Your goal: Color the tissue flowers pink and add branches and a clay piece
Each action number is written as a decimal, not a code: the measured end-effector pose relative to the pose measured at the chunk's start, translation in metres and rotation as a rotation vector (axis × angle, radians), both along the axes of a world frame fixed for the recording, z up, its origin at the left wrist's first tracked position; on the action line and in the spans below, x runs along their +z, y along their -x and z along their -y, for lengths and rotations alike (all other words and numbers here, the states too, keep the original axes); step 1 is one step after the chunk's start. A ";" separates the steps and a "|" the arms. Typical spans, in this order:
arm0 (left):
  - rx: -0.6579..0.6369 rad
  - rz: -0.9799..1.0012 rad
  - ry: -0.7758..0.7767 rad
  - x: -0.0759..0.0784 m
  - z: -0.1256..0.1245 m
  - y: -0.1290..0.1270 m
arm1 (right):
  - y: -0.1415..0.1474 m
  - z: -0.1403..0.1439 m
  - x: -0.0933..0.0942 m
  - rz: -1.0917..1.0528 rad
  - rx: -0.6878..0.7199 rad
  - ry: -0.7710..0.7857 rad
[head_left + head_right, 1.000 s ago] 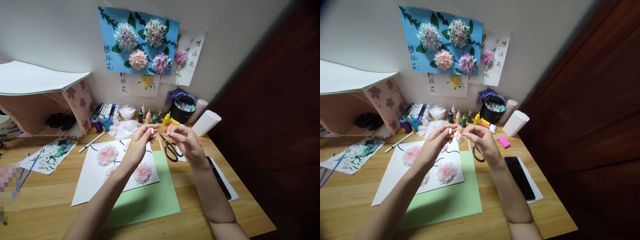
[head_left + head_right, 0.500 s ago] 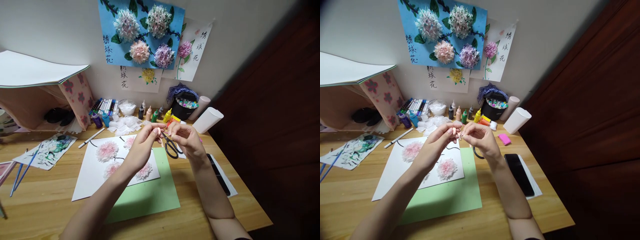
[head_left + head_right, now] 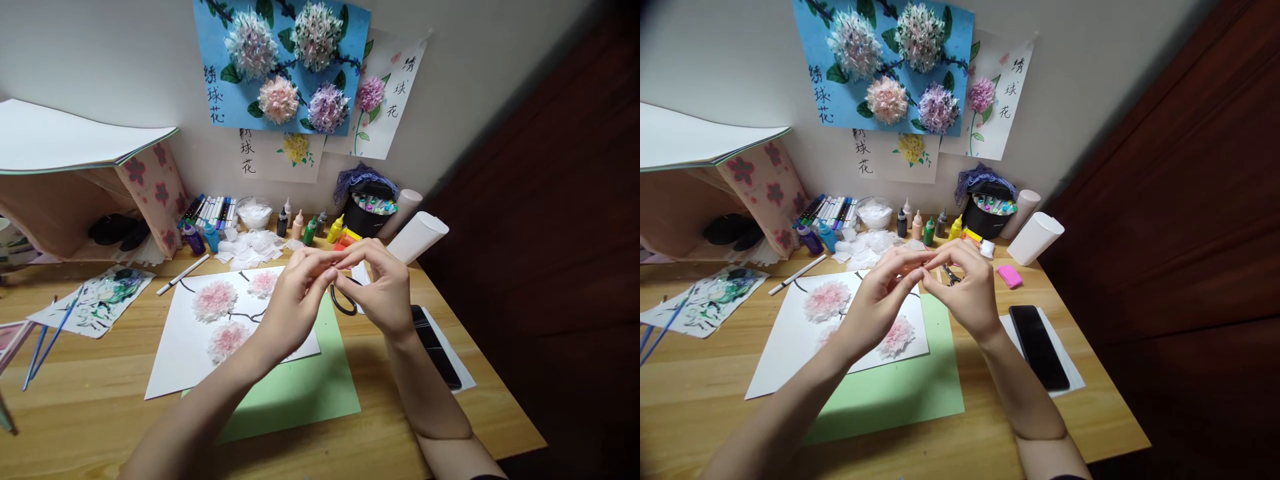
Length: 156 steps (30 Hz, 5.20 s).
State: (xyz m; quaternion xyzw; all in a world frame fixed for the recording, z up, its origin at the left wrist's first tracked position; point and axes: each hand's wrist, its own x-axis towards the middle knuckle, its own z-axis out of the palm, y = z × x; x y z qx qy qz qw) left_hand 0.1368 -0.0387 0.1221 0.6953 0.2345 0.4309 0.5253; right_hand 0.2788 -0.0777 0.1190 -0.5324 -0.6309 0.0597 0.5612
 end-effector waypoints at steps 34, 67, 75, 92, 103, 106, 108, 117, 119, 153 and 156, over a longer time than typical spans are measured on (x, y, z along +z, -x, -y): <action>-0.012 0.211 0.465 -0.008 -0.022 -0.004 | -0.008 0.002 0.009 -0.292 0.137 0.123; 0.327 -0.653 -0.135 -0.063 -0.088 0.017 | -0.013 -0.088 -0.152 0.050 -0.214 0.595; 0.171 -0.682 -0.274 -0.077 -0.088 0.018 | -0.034 -0.090 -0.140 -0.028 -0.160 0.615; 0.159 -0.655 -0.316 -0.073 -0.087 0.019 | -0.037 -0.103 -0.166 -0.418 -0.180 0.634; 0.165 -0.634 -0.336 -0.076 -0.087 0.017 | -0.028 -0.103 -0.170 -0.658 -0.040 0.608; 0.163 -0.618 -0.339 -0.076 -0.088 0.018 | -0.025 -0.104 -0.171 -0.642 -0.050 0.594; 0.159 -0.617 -0.334 -0.076 -0.088 0.019 | -0.023 -0.105 -0.170 -0.629 -0.075 0.583; 0.133 -0.805 -0.654 -0.081 -0.083 0.014 | -0.025 -0.092 -0.118 -0.622 -0.012 0.618; 0.128 -0.815 -0.725 -0.078 -0.080 0.010 | -0.023 -0.086 -0.102 -0.624 0.030 0.626; 0.127 -0.467 -0.613 -0.039 -0.070 0.022 | -0.011 -0.025 -0.015 0.106 0.179 0.272; 0.097 -0.478 -0.630 -0.041 -0.069 0.021 | -0.011 -0.026 -0.018 0.148 0.205 0.291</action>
